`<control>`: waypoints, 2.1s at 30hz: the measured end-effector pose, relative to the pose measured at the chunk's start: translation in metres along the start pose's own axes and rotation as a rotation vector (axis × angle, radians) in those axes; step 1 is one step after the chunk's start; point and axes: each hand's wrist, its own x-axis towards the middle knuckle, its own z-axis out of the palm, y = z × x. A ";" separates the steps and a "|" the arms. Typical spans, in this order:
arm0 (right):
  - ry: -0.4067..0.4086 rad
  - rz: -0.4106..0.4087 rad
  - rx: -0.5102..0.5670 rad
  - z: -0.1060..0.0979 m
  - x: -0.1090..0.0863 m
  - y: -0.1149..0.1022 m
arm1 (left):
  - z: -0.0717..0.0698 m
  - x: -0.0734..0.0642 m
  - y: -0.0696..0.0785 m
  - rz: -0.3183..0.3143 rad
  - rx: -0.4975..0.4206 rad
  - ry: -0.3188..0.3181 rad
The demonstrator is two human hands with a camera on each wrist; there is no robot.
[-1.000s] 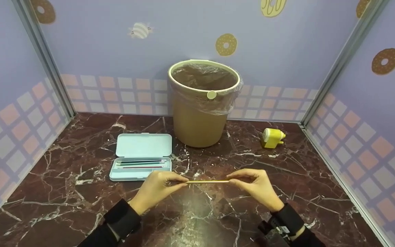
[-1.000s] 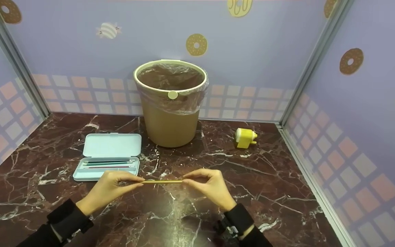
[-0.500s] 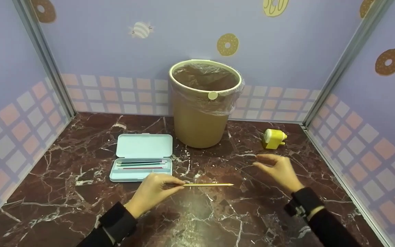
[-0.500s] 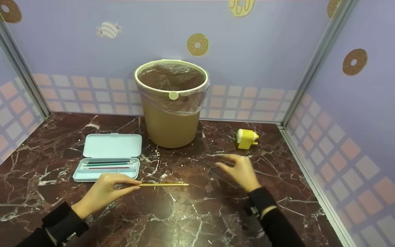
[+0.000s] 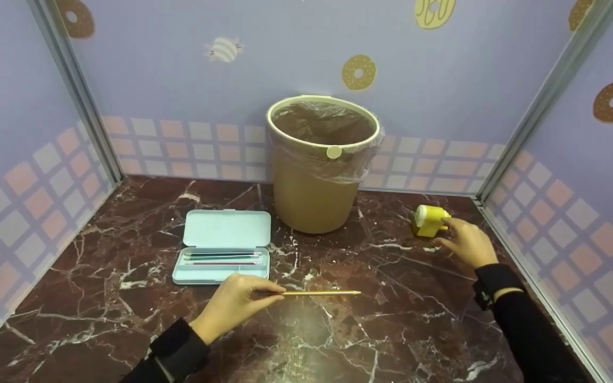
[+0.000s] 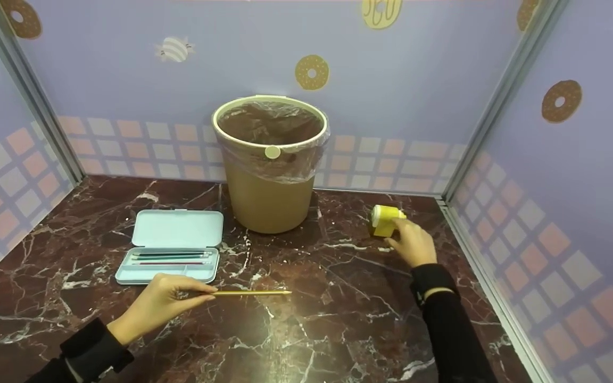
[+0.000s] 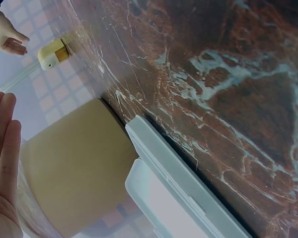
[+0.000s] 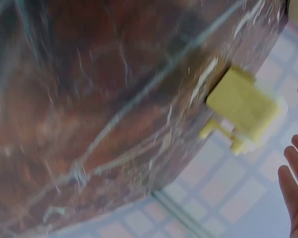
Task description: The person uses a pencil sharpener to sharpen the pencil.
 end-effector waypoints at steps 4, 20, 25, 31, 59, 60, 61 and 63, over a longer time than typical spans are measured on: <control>-0.051 0.012 -0.035 -0.001 0.009 0.011 | -0.001 -0.001 0.002 -0.008 -0.003 -0.001; -0.094 -0.004 -0.123 0.012 0.032 0.041 | 0.000 -0.001 0.003 0.043 -0.015 0.011; -0.126 0.018 -0.095 0.021 0.030 0.044 | 0.001 0.001 0.004 0.047 -0.033 -0.003; -0.110 0.038 -0.063 0.030 0.030 0.042 | 0.001 0.003 0.004 0.061 -0.030 -0.010; 0.036 0.108 0.017 0.034 0.042 0.033 | 0.002 0.005 0.004 0.034 -0.020 -0.011; 0.036 0.103 0.014 0.034 0.042 0.033 | 0.002 0.005 0.004 0.036 -0.024 -0.010; 0.034 0.098 0.008 0.034 0.042 0.033 | 0.002 0.005 0.003 0.039 -0.027 -0.008; 0.030 0.090 -0.006 0.035 0.042 0.032 | 0.002 0.004 0.003 0.050 -0.033 -0.005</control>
